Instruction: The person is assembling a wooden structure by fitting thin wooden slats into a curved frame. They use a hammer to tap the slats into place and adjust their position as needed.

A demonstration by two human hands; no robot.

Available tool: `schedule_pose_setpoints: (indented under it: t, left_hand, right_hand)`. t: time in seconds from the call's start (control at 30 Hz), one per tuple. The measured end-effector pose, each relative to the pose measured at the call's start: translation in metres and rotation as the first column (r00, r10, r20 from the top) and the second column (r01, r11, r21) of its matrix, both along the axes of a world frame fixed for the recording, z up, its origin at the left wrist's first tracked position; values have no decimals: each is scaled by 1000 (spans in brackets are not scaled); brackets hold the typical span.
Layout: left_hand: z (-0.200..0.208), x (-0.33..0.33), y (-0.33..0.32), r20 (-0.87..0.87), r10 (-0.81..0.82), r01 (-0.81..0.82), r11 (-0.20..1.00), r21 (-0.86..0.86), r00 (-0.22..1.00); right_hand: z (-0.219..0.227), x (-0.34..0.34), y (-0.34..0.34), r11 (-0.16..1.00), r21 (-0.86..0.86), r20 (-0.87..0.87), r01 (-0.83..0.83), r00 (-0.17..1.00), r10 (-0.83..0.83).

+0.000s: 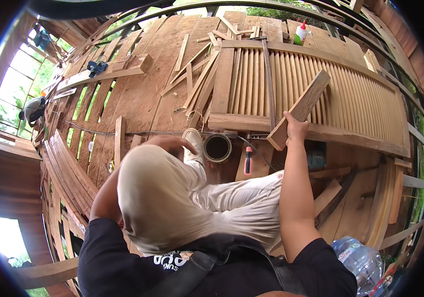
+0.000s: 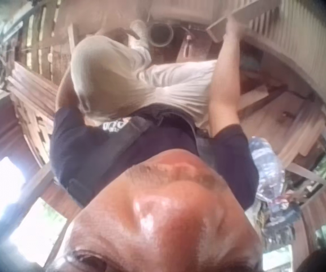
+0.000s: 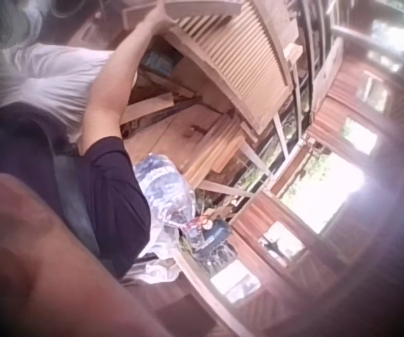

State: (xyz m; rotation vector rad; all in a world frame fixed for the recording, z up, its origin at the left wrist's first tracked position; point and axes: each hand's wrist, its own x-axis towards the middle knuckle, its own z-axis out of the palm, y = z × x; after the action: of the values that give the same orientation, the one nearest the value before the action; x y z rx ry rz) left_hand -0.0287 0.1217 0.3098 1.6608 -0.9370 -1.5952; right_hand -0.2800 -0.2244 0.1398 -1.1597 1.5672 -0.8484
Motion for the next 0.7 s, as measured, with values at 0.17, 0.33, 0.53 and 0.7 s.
schedule_pose_setpoints:
  t: [0.17,0.33,0.53,0.7]
  left_hand:
    - [-47,13,-66,47,-361,348,921,175,931]
    - [-66,78,-170,413,-390,315,918,240,823]
    - [-116,120,-221,709,-58,151,986,-69,703]
    - [-153,81,-179,545,193,-62,966,-249,816]
  right_hand:
    - [-15,-2,-4,992,104,349,-74,937,34]
    - [-25,-6,-10,998,31,9,-61,998,61]
    - [-33,11,-18,974,-218,-392,-59,919,-32]
    - [-31,-2,-30,962,-237,-427,-135,904,22]
